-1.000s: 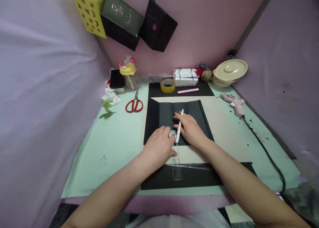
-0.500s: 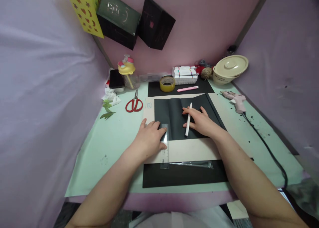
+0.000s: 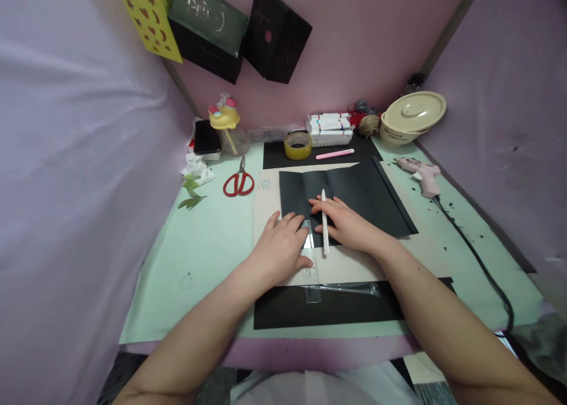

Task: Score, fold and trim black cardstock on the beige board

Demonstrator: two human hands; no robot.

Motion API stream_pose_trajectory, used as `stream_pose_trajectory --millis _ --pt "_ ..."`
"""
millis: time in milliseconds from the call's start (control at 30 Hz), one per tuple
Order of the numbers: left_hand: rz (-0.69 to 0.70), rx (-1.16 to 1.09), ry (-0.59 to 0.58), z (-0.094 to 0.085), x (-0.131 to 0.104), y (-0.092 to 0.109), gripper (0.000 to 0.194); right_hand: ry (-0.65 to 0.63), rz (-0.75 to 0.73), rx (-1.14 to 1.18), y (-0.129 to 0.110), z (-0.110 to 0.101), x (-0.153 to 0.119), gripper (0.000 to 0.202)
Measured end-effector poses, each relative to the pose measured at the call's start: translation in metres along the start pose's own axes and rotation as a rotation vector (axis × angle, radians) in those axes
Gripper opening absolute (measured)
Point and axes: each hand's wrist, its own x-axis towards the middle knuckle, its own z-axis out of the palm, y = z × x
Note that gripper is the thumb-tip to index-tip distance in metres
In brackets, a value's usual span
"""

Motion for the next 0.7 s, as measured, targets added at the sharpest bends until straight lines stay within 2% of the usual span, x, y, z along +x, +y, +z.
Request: stream_pose_trajectory --millis 467,567,700 --pt "0.021 0.003 0.012 -0.0001 -0.0001 0.0020 0.058 0.040 0.006 0.046 -0.0042 0.0037 -0.0007 0.025" --pt "0.017 0.003 -0.003 -0.0020 0.0001 0.0029 0.058 0.081 0.054 0.132 -0.0031 0.0019 -0.0002 0.024" --pt "0.008 0.003 -0.021 -0.0038 0.0002 0.0041 0.057 0.200 0.151 0.367 0.0018 0.0003 0.0029 0.019"
